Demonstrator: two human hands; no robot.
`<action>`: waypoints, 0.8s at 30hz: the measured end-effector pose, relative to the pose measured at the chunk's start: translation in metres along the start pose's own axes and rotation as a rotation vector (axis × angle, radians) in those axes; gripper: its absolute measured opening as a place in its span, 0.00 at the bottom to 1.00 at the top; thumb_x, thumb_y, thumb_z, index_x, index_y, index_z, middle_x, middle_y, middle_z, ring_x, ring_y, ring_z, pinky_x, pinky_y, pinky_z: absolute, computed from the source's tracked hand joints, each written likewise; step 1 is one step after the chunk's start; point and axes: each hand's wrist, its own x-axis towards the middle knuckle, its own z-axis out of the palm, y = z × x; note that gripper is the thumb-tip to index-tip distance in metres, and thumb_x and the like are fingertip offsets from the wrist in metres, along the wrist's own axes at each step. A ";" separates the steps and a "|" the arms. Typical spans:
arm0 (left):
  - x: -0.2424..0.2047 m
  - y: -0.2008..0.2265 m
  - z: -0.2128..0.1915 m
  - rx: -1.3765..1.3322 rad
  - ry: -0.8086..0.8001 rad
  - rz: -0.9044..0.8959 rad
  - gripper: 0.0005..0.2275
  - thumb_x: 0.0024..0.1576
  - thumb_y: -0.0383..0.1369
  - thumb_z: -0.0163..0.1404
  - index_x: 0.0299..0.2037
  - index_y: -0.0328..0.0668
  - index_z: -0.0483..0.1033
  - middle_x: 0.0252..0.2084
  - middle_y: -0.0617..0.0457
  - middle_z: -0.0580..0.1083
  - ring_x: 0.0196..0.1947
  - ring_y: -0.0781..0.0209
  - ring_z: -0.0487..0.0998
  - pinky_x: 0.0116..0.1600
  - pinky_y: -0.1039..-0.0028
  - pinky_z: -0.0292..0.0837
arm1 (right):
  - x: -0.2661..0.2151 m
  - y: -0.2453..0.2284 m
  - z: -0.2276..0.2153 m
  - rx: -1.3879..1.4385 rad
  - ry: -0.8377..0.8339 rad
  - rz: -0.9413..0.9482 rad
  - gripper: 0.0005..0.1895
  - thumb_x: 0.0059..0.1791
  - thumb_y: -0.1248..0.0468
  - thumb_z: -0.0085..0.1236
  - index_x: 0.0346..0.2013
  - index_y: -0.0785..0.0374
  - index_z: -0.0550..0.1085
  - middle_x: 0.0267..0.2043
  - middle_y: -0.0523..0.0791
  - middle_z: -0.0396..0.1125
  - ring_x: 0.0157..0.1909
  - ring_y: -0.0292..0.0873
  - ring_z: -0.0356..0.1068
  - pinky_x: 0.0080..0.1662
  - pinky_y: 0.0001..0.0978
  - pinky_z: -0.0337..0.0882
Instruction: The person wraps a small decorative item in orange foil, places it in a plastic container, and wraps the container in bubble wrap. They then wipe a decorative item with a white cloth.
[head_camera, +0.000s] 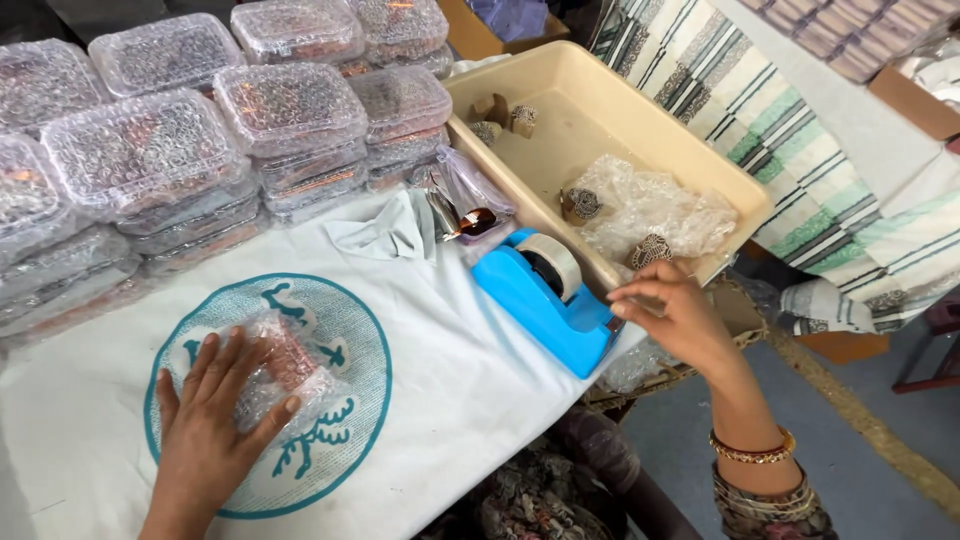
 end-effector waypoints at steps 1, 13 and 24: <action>0.000 0.000 0.001 -0.003 0.003 -0.002 0.33 0.51 0.56 0.51 0.64 0.49 0.69 0.74 0.53 0.60 0.78 0.52 0.50 0.73 0.38 0.32 | 0.002 -0.005 -0.001 -0.004 -0.001 -0.002 0.12 0.45 0.55 0.66 0.40 0.52 0.84 0.40 0.42 0.70 0.52 0.45 0.62 0.56 0.41 0.65; 0.000 -0.006 0.006 0.044 -0.031 -0.035 0.34 0.51 0.61 0.47 0.64 0.52 0.68 0.74 0.55 0.58 0.77 0.54 0.47 0.73 0.39 0.29 | 0.009 0.013 0.024 0.056 0.023 0.002 0.14 0.43 0.51 0.67 0.32 0.59 0.82 0.43 0.42 0.64 0.54 0.47 0.59 0.58 0.43 0.61; -0.001 -0.001 0.004 0.022 -0.038 -0.051 0.35 0.51 0.61 0.47 0.66 0.50 0.68 0.75 0.55 0.57 0.78 0.55 0.46 0.74 0.41 0.29 | 0.013 0.041 0.021 0.571 -0.161 0.232 0.12 0.48 0.58 0.64 0.31 0.66 0.78 0.44 0.42 0.65 0.52 0.42 0.66 0.57 0.36 0.69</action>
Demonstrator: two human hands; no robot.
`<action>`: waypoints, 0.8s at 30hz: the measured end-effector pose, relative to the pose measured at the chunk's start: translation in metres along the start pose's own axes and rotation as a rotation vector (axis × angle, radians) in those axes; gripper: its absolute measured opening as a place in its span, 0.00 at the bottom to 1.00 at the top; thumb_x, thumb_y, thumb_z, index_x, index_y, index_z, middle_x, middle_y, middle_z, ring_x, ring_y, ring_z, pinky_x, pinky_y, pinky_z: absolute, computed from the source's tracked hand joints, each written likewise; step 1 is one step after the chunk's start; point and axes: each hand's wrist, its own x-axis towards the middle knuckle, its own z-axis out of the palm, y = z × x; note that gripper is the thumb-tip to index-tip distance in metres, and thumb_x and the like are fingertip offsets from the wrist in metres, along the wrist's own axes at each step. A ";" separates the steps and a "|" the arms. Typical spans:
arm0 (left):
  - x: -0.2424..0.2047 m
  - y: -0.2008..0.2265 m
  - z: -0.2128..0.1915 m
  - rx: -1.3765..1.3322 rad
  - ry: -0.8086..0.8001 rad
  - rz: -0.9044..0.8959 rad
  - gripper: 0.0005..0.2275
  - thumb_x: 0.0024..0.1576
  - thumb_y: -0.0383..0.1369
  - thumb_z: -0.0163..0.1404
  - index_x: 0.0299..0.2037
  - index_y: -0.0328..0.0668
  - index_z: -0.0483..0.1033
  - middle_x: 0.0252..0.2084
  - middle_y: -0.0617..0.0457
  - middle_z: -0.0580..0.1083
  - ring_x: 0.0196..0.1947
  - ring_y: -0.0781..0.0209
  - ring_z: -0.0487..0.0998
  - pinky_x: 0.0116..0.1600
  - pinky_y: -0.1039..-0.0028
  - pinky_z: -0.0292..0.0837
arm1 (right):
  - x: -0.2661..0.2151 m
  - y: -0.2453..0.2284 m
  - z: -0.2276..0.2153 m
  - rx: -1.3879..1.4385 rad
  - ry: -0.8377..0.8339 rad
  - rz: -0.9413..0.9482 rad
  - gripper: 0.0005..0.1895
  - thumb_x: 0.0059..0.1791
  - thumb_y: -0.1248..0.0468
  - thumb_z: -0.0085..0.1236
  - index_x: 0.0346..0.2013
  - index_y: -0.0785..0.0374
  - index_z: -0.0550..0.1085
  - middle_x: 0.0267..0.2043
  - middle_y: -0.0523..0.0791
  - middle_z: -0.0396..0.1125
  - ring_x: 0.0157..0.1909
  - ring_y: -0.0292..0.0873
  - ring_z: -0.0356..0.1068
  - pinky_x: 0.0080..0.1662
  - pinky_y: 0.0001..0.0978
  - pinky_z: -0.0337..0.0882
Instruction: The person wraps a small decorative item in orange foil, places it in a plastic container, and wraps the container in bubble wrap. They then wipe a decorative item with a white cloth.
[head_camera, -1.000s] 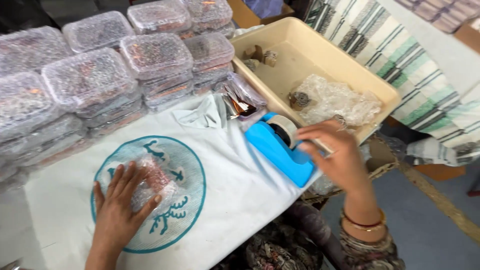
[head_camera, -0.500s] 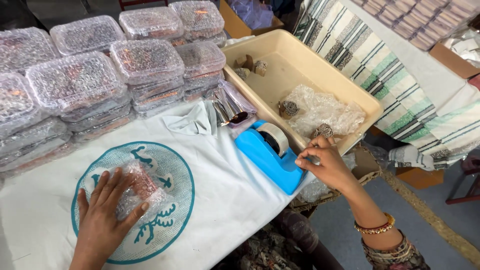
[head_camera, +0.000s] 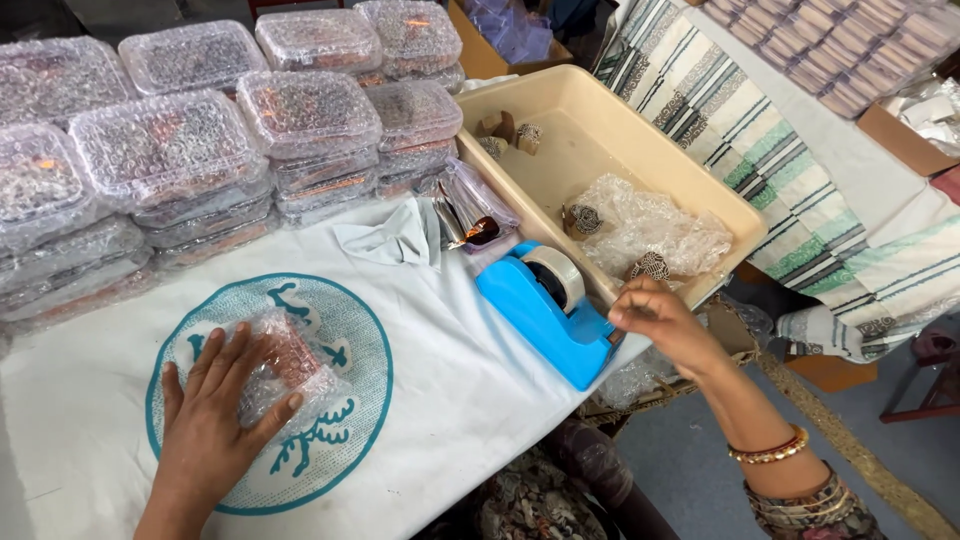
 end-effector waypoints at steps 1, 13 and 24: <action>0.000 0.000 0.000 -0.001 -0.001 -0.004 0.35 0.51 0.61 0.47 0.66 0.50 0.68 0.75 0.55 0.57 0.78 0.55 0.46 0.74 0.41 0.29 | -0.004 -0.007 -0.001 -0.002 -0.004 0.002 0.12 0.48 0.58 0.64 0.31 0.66 0.78 0.44 0.42 0.65 0.52 0.42 0.66 0.57 0.36 0.69; 0.001 -0.004 0.003 0.005 -0.037 -0.016 0.37 0.51 0.63 0.45 0.67 0.51 0.66 0.76 0.55 0.55 0.78 0.55 0.44 0.75 0.45 0.28 | -0.038 -0.032 -0.002 -0.022 0.024 0.130 0.09 0.48 0.67 0.62 0.40 0.69 0.81 0.32 0.44 0.76 0.36 0.36 0.72 0.41 0.30 0.73; 0.001 0.001 -0.002 -0.033 -0.023 -0.006 0.35 0.51 0.60 0.47 0.66 0.51 0.66 0.76 0.55 0.56 0.78 0.53 0.45 0.75 0.44 0.28 | -0.057 0.012 0.014 0.318 0.128 0.019 0.22 0.47 0.71 0.61 0.54 0.65 0.65 0.29 0.45 0.73 0.34 0.35 0.71 0.38 0.26 0.70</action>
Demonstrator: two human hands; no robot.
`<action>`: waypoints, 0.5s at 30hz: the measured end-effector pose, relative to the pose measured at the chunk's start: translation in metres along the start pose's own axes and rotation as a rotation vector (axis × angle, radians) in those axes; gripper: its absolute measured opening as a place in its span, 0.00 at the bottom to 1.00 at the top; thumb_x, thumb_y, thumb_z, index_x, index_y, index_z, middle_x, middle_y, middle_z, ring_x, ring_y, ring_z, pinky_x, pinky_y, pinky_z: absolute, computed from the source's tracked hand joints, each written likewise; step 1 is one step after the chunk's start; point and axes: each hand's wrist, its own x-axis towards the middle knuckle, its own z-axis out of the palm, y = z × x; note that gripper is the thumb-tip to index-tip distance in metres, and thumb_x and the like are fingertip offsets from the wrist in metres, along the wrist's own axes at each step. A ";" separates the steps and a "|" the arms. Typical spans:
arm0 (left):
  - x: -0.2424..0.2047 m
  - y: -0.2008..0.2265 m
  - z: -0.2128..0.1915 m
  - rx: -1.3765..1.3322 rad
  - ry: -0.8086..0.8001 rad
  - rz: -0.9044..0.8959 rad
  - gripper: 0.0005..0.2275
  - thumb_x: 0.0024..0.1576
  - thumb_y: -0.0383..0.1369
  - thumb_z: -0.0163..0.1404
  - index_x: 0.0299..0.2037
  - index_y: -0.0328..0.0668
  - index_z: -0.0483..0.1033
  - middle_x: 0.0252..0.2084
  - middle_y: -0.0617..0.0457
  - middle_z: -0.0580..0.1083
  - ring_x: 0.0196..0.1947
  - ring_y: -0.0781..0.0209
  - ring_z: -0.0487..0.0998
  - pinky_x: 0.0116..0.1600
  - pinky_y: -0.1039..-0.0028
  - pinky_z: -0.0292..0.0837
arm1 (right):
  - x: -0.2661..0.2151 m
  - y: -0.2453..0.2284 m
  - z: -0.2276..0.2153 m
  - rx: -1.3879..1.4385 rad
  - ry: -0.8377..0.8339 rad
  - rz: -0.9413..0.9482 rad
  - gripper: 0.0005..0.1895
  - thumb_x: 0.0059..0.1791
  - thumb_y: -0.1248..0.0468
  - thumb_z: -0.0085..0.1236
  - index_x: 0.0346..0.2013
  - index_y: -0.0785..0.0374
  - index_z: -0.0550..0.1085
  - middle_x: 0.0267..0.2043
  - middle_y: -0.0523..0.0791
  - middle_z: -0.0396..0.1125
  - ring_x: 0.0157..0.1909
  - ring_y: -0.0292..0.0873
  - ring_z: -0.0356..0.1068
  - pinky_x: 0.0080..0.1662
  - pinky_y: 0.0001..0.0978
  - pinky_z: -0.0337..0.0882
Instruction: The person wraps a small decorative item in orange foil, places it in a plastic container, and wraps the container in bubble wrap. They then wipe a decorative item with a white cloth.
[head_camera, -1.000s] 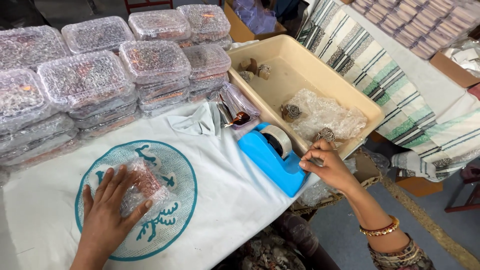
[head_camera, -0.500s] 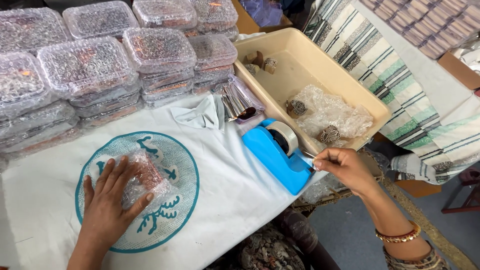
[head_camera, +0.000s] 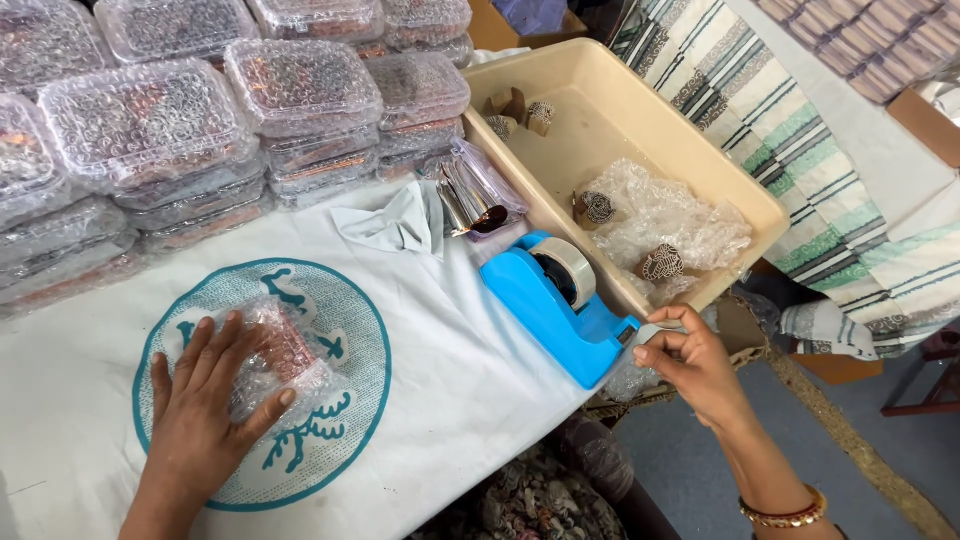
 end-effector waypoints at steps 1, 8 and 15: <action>0.000 0.001 0.000 0.002 -0.002 -0.002 0.35 0.51 0.60 0.47 0.66 0.51 0.66 0.76 0.55 0.56 0.78 0.53 0.45 0.75 0.44 0.28 | 0.003 0.001 0.005 0.002 -0.002 0.002 0.22 0.47 0.71 0.61 0.54 0.65 0.65 0.29 0.45 0.73 0.34 0.35 0.71 0.38 0.26 0.70; 0.004 -0.001 0.007 -0.001 -0.016 -0.004 0.35 0.51 0.55 0.51 0.67 0.49 0.64 0.76 0.52 0.54 0.78 0.48 0.44 0.74 0.42 0.28 | -0.029 -0.007 0.022 -0.551 0.321 -0.272 0.13 0.49 0.68 0.65 0.46 0.65 0.73 0.42 0.46 0.73 0.35 0.35 0.71 0.37 0.25 0.70; -0.004 0.004 -0.001 -0.032 -0.034 -0.047 0.34 0.53 0.52 0.54 0.68 0.46 0.64 0.77 0.50 0.53 0.78 0.47 0.44 0.74 0.43 0.31 | -0.049 -0.075 0.105 -0.240 0.163 -0.570 0.24 0.48 0.69 0.59 0.58 0.70 0.67 0.39 0.43 0.73 0.42 0.31 0.73 0.54 0.25 0.72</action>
